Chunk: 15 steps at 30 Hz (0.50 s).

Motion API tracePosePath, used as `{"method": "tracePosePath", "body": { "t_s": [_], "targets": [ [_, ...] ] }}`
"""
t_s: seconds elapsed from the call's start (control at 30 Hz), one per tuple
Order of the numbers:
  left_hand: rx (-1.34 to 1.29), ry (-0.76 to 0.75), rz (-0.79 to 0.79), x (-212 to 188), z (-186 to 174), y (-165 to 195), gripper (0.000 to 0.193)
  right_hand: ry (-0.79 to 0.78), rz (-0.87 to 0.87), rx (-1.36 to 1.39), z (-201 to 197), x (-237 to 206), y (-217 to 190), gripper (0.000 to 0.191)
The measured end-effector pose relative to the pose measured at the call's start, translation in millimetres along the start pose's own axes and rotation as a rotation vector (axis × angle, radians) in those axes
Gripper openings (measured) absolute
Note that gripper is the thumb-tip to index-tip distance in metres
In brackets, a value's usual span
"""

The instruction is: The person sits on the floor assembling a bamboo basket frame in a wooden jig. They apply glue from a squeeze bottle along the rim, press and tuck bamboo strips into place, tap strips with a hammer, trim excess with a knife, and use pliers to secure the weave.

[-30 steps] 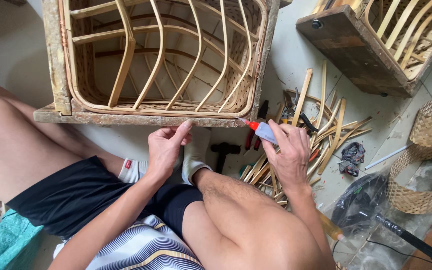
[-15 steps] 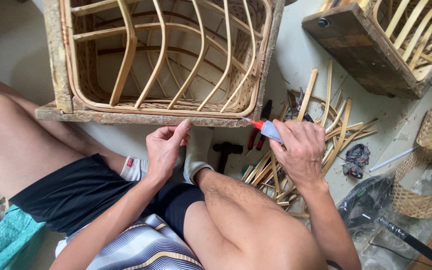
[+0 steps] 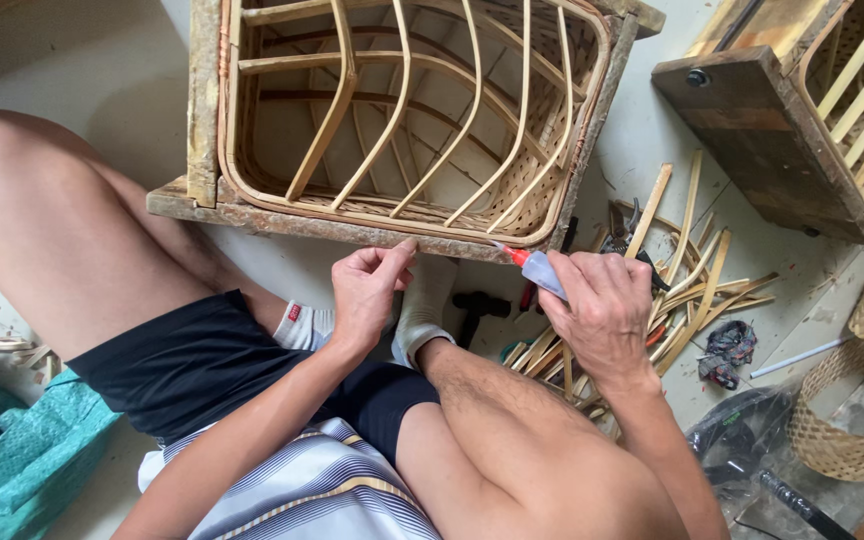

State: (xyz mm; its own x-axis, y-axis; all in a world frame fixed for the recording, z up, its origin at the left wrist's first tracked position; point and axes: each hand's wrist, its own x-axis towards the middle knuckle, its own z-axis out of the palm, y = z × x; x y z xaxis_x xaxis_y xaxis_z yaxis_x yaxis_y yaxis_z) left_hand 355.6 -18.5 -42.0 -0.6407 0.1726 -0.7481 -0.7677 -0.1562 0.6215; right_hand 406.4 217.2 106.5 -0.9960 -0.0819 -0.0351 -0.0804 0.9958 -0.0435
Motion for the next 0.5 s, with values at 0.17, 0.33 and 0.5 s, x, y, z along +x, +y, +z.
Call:
{"method": "tracePosePath", "body": {
  "t_s": [0.17,0.33,0.5],
  "targets": [
    [-0.034,-0.001,0.086,0,-11,0,0.027,-0.018,0.065,0.076,-7,3,-5,0.037],
    [-0.027,0.017,0.081,3,-15,1,0.025,-0.006,0.056,0.130,-1,13,-20,0.041],
    [-0.057,0.017,0.089,5,-16,2,0.026,-0.018,-0.005,0.083,2,26,-27,0.041]
  ]
}}
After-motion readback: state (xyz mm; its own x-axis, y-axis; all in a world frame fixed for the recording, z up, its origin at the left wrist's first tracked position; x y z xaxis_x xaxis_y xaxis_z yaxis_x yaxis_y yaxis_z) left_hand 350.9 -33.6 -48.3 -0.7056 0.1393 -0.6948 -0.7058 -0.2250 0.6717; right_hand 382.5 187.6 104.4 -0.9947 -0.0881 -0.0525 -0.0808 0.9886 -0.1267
